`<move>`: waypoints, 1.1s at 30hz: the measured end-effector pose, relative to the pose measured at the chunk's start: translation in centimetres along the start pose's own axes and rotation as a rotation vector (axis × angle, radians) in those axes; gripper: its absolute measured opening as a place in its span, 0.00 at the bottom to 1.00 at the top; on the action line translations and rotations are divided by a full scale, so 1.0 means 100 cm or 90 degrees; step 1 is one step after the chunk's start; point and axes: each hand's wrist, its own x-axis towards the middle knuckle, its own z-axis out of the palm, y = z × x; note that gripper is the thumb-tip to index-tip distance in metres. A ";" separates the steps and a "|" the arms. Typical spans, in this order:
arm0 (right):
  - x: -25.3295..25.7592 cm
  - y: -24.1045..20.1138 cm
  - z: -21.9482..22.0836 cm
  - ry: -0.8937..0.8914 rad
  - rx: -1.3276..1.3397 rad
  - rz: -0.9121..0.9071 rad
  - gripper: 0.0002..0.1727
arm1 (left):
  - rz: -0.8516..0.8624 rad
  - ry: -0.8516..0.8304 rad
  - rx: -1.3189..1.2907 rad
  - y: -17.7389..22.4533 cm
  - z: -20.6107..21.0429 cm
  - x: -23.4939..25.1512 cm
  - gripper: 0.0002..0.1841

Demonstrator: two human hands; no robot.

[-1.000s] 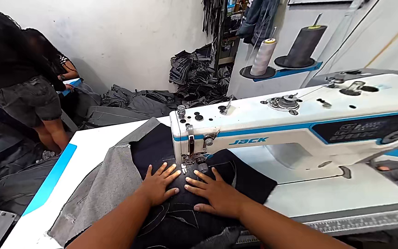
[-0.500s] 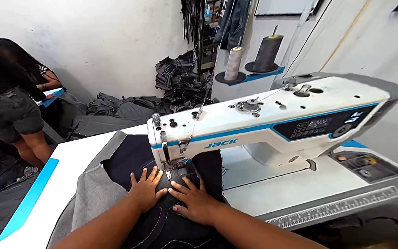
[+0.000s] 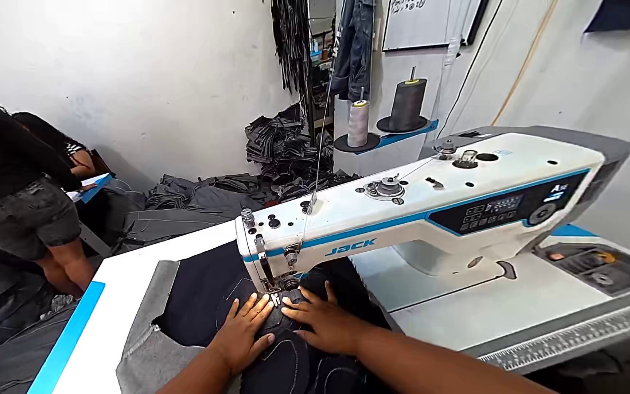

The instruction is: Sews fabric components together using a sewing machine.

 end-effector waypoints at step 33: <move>-0.003 -0.048 0.030 0.083 0.012 0.158 0.34 | 0.149 0.002 0.015 -0.031 -0.006 0.005 0.30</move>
